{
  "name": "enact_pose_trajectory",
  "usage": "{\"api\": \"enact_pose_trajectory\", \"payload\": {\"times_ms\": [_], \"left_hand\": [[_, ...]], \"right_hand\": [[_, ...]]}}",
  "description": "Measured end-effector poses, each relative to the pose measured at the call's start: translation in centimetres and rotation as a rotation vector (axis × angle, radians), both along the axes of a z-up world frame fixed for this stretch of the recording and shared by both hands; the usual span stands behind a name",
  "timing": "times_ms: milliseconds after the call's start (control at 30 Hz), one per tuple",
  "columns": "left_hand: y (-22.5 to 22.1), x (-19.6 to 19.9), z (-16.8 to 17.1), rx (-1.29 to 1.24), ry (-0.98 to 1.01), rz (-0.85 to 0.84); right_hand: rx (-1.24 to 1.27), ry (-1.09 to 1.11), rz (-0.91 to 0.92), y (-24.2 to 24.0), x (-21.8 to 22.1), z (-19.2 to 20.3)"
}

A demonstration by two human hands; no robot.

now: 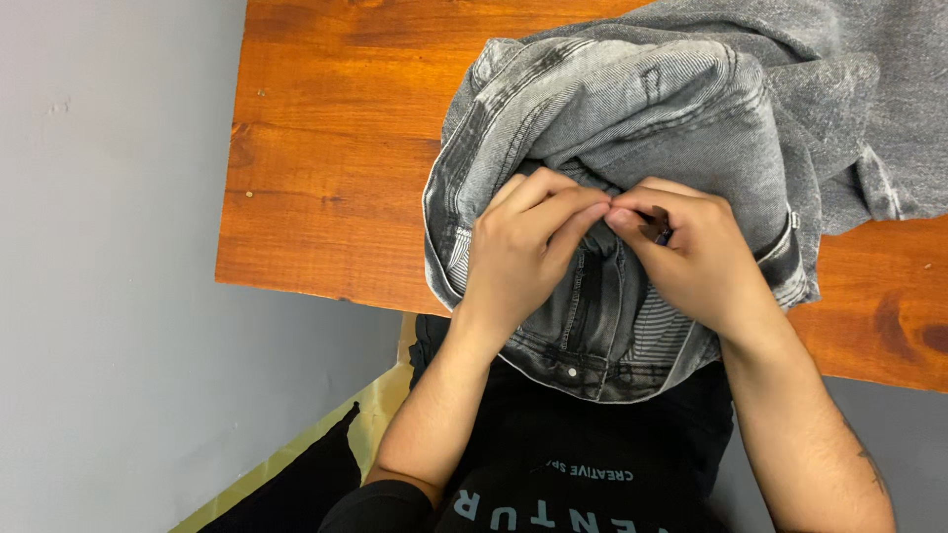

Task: The person uses a pair of snips to remove threads and a tag from a pair of gray jeans on a wooden table, then picks up a needle and thread to perform a hand-sewing repair on the waistband area.

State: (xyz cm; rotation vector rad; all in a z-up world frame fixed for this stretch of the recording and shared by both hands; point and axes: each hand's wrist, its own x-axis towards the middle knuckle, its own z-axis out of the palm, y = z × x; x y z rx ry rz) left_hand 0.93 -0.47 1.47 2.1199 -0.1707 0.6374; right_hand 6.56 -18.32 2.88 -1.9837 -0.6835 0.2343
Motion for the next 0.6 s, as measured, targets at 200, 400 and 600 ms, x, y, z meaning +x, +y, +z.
{"api": "enact_pose_trajectory", "payload": {"times_ms": [200, 400, 600], "left_hand": [[0.2, 0.2, 0.5, 0.024, -0.011, 0.034], [0.1, -0.9, 2.0, 0.010, 0.091, 0.065], [0.4, -2.4, 1.0, -0.075, 0.235, 0.096]], "right_hand": [[0.032, -0.050, 0.015, 0.1, 0.2, 0.0], [0.029, -0.079, -0.056, -0.4, -0.4, 0.8], [-0.282, -0.080, -0.072, -2.3, -1.3, 1.4]]}}
